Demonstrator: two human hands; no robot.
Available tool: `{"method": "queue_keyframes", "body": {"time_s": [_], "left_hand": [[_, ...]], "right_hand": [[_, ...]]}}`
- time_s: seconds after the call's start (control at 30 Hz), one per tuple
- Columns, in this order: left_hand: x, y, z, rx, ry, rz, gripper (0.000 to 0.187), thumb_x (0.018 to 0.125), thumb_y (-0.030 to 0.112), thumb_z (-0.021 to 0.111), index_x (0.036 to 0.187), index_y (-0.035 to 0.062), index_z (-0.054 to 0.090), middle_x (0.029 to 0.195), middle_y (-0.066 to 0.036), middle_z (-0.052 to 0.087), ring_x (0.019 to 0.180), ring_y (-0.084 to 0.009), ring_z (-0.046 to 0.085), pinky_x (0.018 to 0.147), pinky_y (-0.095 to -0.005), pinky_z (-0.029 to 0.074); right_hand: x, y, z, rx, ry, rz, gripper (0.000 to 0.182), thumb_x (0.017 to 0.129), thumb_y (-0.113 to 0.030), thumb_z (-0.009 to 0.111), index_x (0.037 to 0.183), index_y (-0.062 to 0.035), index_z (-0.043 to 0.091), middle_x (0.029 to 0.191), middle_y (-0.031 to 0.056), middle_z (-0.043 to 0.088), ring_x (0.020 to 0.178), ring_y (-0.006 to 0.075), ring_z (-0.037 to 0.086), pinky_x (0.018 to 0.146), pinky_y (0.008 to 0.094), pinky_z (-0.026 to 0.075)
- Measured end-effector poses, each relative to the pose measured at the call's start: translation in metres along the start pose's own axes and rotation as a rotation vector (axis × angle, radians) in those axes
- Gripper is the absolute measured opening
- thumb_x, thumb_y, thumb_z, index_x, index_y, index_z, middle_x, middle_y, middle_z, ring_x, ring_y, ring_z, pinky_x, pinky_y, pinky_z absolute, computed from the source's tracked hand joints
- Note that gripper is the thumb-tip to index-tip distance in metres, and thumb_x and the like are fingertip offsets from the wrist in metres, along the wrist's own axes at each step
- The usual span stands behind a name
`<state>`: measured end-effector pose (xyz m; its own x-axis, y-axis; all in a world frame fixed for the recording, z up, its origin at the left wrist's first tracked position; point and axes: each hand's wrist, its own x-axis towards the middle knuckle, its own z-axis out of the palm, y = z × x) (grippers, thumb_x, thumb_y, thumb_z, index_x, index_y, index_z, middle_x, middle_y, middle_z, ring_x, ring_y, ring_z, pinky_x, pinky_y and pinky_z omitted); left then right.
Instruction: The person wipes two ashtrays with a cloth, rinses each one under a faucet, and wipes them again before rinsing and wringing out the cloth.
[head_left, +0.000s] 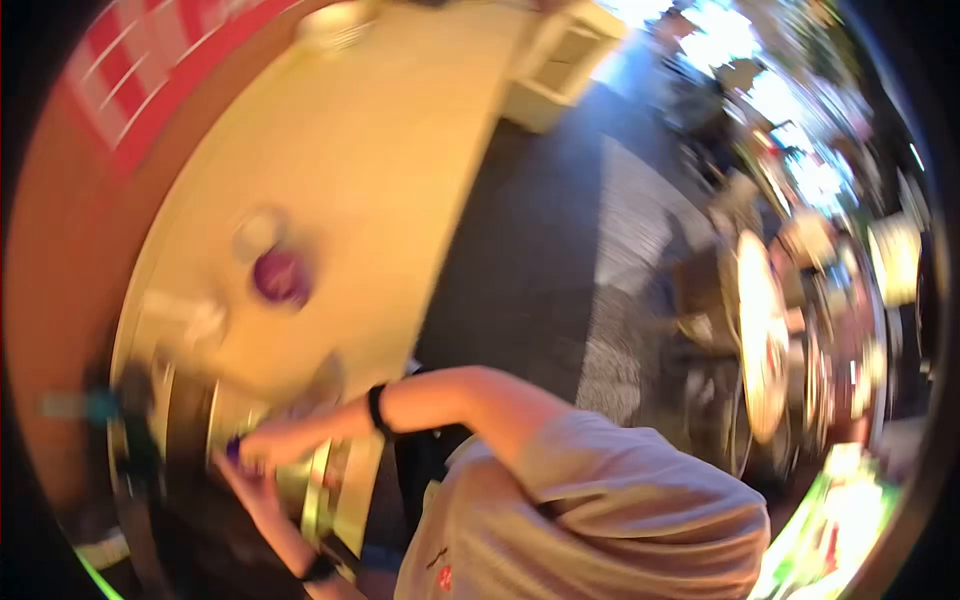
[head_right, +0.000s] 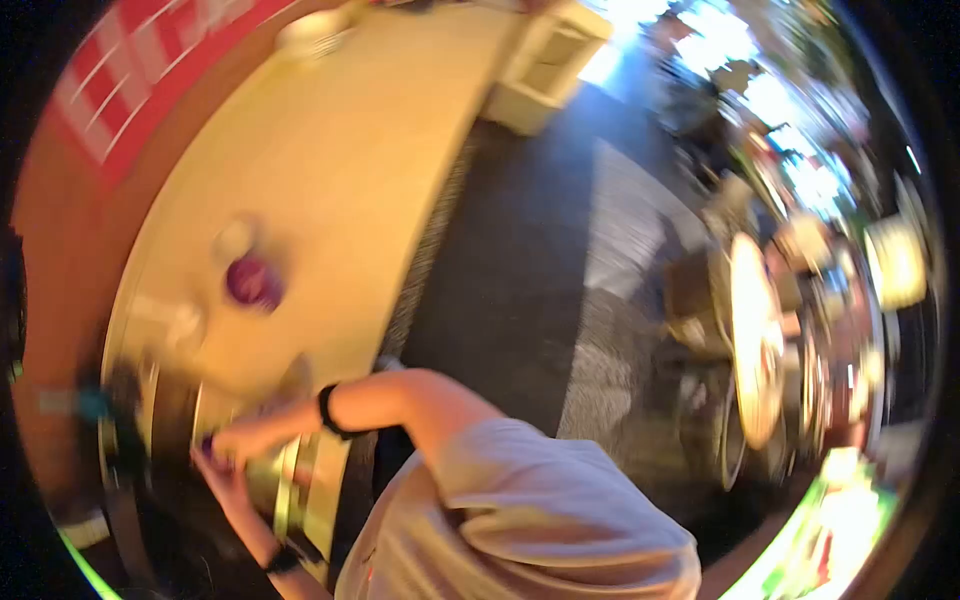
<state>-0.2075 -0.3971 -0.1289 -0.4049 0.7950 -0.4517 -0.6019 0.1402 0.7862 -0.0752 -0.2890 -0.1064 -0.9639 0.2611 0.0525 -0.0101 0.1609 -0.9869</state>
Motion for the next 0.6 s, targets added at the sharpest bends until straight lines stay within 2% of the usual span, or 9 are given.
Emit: {"method": "queue_keyframes", "body": {"time_s": [0.03,0.1,0.13,0.17,0.23,0.37,0.53,0.57,0.6], "left_hand": [[-0.004,0.008,0.002,-0.104,0.048,-0.132,0.04,0.089,0.043,0.042,0.11,0.0097,0.051,0.1,-0.005,0.058,0.09,-0.0177,0.056,0.074,-0.0324,0.049],[0.003,0.015,-0.011,-0.156,0.001,-0.254,0.043,0.087,0.05,0.042,0.104,0.0116,0.054,0.093,-0.002,0.06,0.082,-0.0163,0.058,0.068,-0.0322,0.048],[-0.012,0.034,0.007,0.133,0.373,-0.257,0.047,0.087,0.052,0.04,0.107,0.0113,0.054,0.097,-0.003,0.059,0.089,-0.02,0.056,0.074,-0.0324,0.046],[-0.021,0.043,0.029,0.471,0.562,0.137,0.042,0.089,0.042,0.044,0.112,0.0077,0.051,0.101,-0.007,0.057,0.095,-0.0233,0.054,0.083,-0.0333,0.042],[-0.036,0.07,0.006,1.175,0.455,0.589,0.033,0.088,0.021,0.049,0.116,0.0041,0.047,0.11,-0.013,0.049,0.103,-0.029,0.047,0.087,-0.0366,0.037],[-0.087,0.136,0.055,1.327,0.409,0.759,0.019,0.083,0.003,0.048,0.102,0.0025,0.054,0.097,-0.013,0.054,0.091,-0.032,0.051,0.079,-0.0354,0.042],[-0.143,0.169,0.086,1.545,0.473,0.96,0.034,0.066,-0.008,0.056,0.098,0.0014,0.058,0.087,-0.012,0.056,0.075,-0.027,0.053,0.068,-0.034,0.044],[-0.159,0.174,0.094,1.618,0.446,0.949,0.021,0.081,-0.009,0.047,0.099,-0.0036,0.056,0.092,-0.016,0.058,0.083,-0.0274,0.057,0.074,-0.0317,0.045],[-0.171,0.174,0.102,1.617,0.465,0.985,0.018,0.082,-0.005,0.045,0.097,-0.0057,0.055,0.091,-0.021,0.058,0.081,-0.0316,0.056,0.073,-0.0364,0.046]], "right_hand": [[-0.003,-0.019,-0.007,-0.15,-0.02,0.092,0.029,0.068,-0.02,0.066,0.095,-0.0129,0.06,0.086,0.0065,0.063,0.082,0.0237,0.059,0.068,0.0388,0.044],[0.003,-0.017,-0.005,0.045,-0.021,0.08,0.024,0.072,-0.01,0.065,0.095,-0.0067,0.058,0.089,0.0088,0.062,0.087,0.0215,0.058,0.074,0.0355,0.045],[0.005,-0.029,-0.01,-0.014,-0.055,0.167,0.026,0.073,-0.009,0.064,0.097,-0.0056,0.058,0.088,0.0101,0.061,0.088,0.0196,0.058,0.076,0.0335,0.045],[0.013,-0.005,-0.004,-0.001,-0.054,0.129,0.03,0.073,-0.01,0.065,0.101,-0.0047,0.057,0.091,0.0106,0.062,0.089,0.0191,0.058,0.077,0.0328,0.045],[0.017,0.006,-0.008,-0.049,-0.022,0.154,0.038,0.071,-0.014,0.068,0.105,-0.0021,0.056,0.097,0.0112,0.062,0.092,0.0188,0.058,0.08,0.0317,0.044],[0.012,-0.008,-0.033,0.05,-0.002,0.383,0.061,0.069,-0.021,0.072,0.119,0.0024,0.046,0.111,0.011,0.055,0.101,0.0177,0.051,0.087,0.0281,0.04],[0.013,-0.022,-0.038,0.313,0.083,0.521,0.059,0.071,-0.015,0.071,0.118,0.0061,0.044,0.106,0.0094,0.056,0.095,0.0128,0.053,0.081,0.0251,0.042],[0.013,-0.023,-0.037,0.302,0.115,0.534,0.058,0.071,-0.016,0.071,0.117,0.0066,0.045,0.103,0.0092,0.057,0.093,0.012,0.053,0.08,0.0249,0.042],[0.012,-0.021,-0.035,0.29,0.148,0.544,0.057,0.071,-0.017,0.072,0.115,0.0071,0.046,0.099,0.0091,0.058,0.091,0.0112,0.053,0.079,0.0246,0.042]]}}
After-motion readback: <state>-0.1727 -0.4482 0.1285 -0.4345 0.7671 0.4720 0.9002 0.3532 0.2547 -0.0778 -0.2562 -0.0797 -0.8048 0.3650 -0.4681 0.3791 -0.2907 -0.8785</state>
